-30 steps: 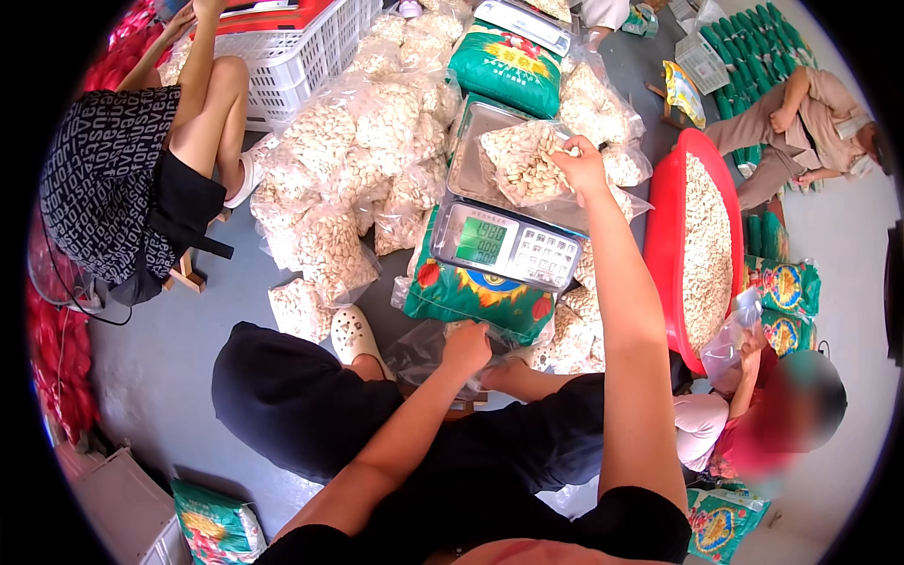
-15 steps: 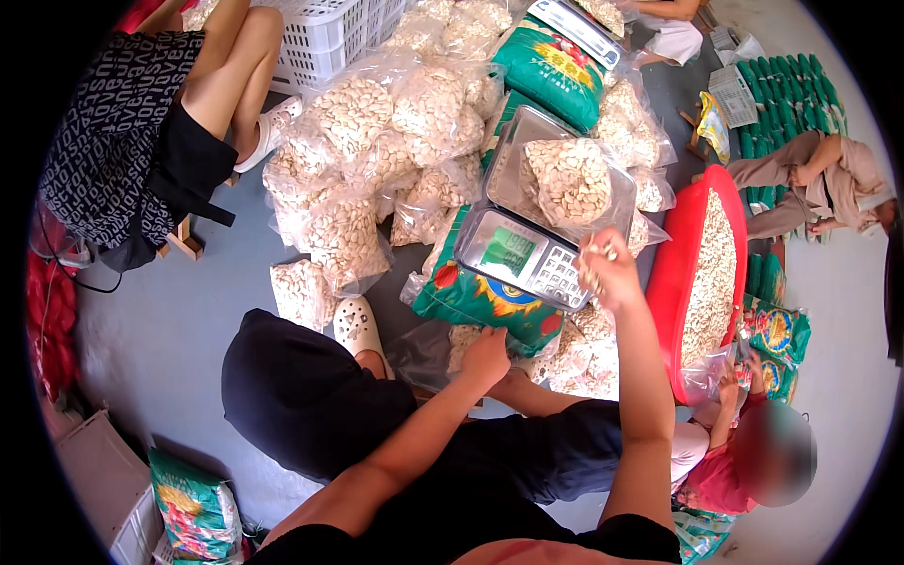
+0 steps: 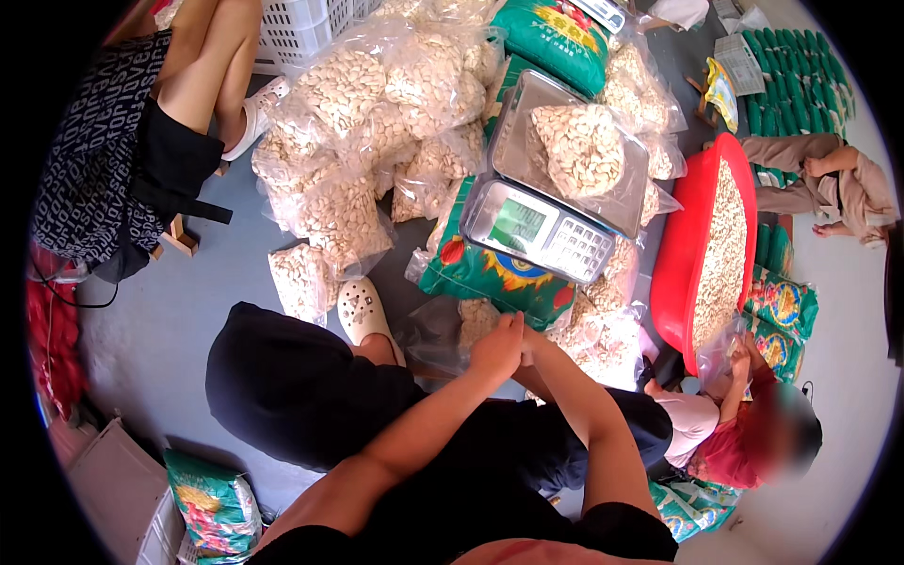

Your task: The person scoops grains from a red basin into plastic bags, weighs each bag on a digital scale, and sets the filled bags aside. The process is repeated continuously with multiple bags.

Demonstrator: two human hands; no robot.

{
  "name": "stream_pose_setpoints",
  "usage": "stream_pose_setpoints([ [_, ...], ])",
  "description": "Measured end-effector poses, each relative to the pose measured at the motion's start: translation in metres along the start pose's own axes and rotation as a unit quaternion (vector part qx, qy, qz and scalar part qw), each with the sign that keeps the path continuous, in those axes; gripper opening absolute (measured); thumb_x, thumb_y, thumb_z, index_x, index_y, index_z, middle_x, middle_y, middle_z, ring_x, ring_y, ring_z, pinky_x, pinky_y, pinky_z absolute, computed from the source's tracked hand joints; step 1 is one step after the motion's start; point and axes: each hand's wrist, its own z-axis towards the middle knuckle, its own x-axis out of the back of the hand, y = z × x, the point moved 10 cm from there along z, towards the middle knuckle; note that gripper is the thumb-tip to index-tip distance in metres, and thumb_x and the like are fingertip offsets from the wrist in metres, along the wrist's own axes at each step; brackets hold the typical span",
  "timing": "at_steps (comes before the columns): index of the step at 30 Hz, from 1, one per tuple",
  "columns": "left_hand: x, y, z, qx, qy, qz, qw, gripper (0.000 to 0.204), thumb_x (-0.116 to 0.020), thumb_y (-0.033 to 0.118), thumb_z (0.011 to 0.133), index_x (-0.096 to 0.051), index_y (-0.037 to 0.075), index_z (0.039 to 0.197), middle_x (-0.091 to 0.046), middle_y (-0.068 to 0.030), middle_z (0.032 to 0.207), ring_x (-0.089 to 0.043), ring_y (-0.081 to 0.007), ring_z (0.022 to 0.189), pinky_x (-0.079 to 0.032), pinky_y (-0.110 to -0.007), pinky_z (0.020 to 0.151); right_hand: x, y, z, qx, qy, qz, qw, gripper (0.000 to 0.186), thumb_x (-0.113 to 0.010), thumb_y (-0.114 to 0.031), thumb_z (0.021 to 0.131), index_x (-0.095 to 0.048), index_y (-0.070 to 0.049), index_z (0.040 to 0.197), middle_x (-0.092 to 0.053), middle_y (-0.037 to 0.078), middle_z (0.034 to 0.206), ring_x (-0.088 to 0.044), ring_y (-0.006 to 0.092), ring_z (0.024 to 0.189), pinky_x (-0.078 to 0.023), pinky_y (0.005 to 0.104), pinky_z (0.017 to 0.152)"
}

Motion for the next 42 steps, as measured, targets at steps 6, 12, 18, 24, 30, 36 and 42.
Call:
stream_pose_setpoints([
  [6, -0.008, -0.012, 0.001, 0.021, 0.002, -0.036, 0.999, 0.056, -0.058, 0.007, 0.078, -0.046, 0.008, 0.132, -0.051, -0.0137, 0.116, -0.059, -0.0346, 0.095, -0.050, -0.045, 0.077, -0.002, 0.001, 0.030, 0.054, 0.051, 0.149, 0.986, 0.029, -0.064, -0.014, 0.079, -0.057, -0.009, 0.107, -0.063, 0.007, 0.085, -0.063, 0.0178, 0.073, -0.051, 0.0306, 0.059],
  [12, 0.017, -0.024, 0.006, 0.030, 0.036, -0.072, 0.996, 0.047, -0.054, 0.004, 0.079, -0.054, 0.009, 0.125, -0.054, -0.0128, 0.110, -0.060, -0.0324, 0.097, -0.050, -0.043, 0.079, 0.008, -0.009, 0.027, 0.099, 0.114, 0.118, 0.981, 0.033, -0.063, -0.015, 0.079, -0.058, -0.009, 0.112, -0.065, 0.009, 0.087, -0.064, 0.0201, 0.075, -0.051, 0.0319, 0.061],
  [18, 0.021, -0.028, 0.011, 0.041, 0.054, -0.078, 0.995, 0.034, -0.056, 0.004, 0.076, -0.064, 0.008, 0.109, -0.057, -0.0139, 0.106, -0.059, -0.0346, 0.095, -0.048, -0.043, 0.081, -0.043, -0.130, -0.093, 0.191, 0.104, -0.650, 0.728, 0.029, -0.055, -0.022, 0.080, -0.066, -0.013, 0.104, -0.065, 0.020, 0.089, -0.063, 0.0366, 0.084, -0.049, 0.0445, 0.075],
  [24, 0.006, -0.031, 0.013, 0.040, 0.046, -0.062, 0.996, 0.031, -0.053, 0.005, 0.078, -0.065, 0.008, 0.107, -0.057, -0.0153, 0.106, -0.058, -0.0357, 0.096, -0.048, -0.043, 0.081, -0.032, -0.324, -0.301, 0.565, 0.475, -0.446, 0.506, 0.014, -0.054, -0.005, 0.083, -0.066, -0.007, 0.090, -0.065, 0.016, 0.090, -0.063, 0.0355, 0.080, -0.050, 0.0430, 0.074],
  [30, -0.011, -0.027, 0.022, 0.019, 0.025, -0.058, 0.998, 0.031, -0.051, 0.007, 0.080, -0.065, 0.009, 0.107, -0.056, -0.0148, 0.108, -0.060, -0.0340, 0.096, -0.049, -0.044, 0.081, 0.018, -0.412, -0.194, 0.360, 0.452, -0.670, 0.465, 0.053, -0.071, -0.023, 0.070, -0.055, -0.004, 0.116, -0.052, 0.019, 0.125, -0.052, 0.0361, 0.113, -0.044, 0.0410, 0.096],
  [36, -0.014, -0.036, 0.025, 0.035, 0.033, -0.080, 0.996, 0.027, -0.052, 0.009, 0.081, -0.067, 0.009, 0.104, -0.059, -0.0148, 0.103, -0.060, -0.0331, 0.094, -0.050, -0.043, 0.080, 0.009, -0.419, -0.166, 0.359, 0.451, -0.662, 0.478, 0.097, -0.081, -0.032, 0.056, -0.034, -0.017, 0.140, -0.040, 0.017, 0.137, -0.040, 0.0389, 0.126, -0.038, 0.0449, 0.103],
  [42, -0.016, -0.035, 0.030, 0.036, 0.027, -0.085, 0.995, 0.024, -0.052, 0.011, 0.082, -0.067, 0.008, 0.101, -0.060, -0.0150, 0.102, -0.060, -0.0330, 0.092, -0.050, -0.042, 0.080, 0.027, -0.421, -0.160, 0.326, 0.455, -0.711, 0.425, 0.055, -0.065, -0.015, 0.074, -0.051, -0.030, 0.126, -0.043, 0.015, 0.134, -0.054, 0.0349, 0.114, -0.048, 0.0418, 0.090],
])
